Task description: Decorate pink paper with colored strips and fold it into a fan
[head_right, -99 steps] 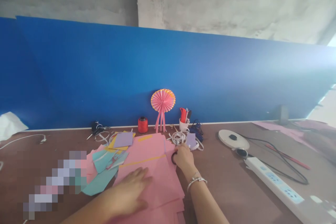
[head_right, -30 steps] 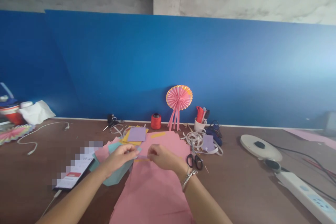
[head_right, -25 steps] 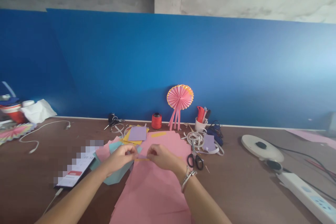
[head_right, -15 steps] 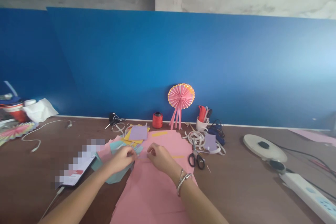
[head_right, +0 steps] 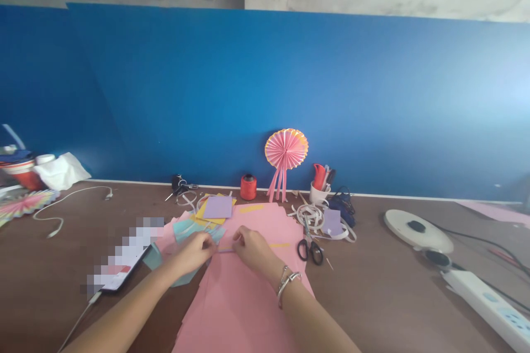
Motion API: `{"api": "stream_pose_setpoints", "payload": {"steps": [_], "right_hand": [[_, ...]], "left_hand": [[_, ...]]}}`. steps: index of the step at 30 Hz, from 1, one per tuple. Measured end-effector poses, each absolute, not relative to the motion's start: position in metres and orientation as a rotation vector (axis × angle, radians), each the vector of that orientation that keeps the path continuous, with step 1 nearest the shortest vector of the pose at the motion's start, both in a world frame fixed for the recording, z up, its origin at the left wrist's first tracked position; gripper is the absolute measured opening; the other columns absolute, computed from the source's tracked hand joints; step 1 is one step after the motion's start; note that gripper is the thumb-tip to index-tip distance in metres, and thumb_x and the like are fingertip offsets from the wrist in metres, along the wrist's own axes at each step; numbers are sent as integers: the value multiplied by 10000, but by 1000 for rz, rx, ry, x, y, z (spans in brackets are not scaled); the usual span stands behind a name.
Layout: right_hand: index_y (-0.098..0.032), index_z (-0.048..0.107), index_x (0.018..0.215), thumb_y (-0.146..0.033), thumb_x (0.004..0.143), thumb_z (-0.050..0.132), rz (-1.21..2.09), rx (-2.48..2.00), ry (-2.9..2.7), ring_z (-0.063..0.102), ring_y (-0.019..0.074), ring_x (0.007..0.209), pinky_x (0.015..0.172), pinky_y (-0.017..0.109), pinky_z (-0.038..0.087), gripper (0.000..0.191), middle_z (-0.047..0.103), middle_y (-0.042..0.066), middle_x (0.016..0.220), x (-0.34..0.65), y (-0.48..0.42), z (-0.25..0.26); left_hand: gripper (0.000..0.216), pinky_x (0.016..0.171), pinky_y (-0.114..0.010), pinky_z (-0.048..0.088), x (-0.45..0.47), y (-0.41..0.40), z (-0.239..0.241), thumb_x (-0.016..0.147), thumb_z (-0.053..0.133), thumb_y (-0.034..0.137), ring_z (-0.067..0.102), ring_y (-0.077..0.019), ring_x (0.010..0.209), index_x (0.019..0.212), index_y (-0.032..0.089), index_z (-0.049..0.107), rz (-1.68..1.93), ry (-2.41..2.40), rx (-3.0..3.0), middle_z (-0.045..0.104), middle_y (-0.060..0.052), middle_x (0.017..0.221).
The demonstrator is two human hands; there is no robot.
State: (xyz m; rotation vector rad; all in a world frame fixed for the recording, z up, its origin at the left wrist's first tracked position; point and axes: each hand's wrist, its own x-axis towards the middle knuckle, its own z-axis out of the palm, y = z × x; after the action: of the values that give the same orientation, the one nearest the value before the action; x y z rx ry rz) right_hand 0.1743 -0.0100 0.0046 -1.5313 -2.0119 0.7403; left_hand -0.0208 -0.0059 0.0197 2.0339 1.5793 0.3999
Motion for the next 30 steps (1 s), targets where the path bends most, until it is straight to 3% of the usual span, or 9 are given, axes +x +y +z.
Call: {"api": "stream_pose_setpoints", "payload": {"steps": [30], "right_hand": [[-160,601,878,-130,692,486,685,-1598,-2007,544,125,645,573,201,349,220,633,26,722,172,-12,11]], "left_hand": [[164,678,-268,378,-16,-7,12,768,451,154,572,-202,821,659,177,571,458,1643,2178,642,-62,778]]}}
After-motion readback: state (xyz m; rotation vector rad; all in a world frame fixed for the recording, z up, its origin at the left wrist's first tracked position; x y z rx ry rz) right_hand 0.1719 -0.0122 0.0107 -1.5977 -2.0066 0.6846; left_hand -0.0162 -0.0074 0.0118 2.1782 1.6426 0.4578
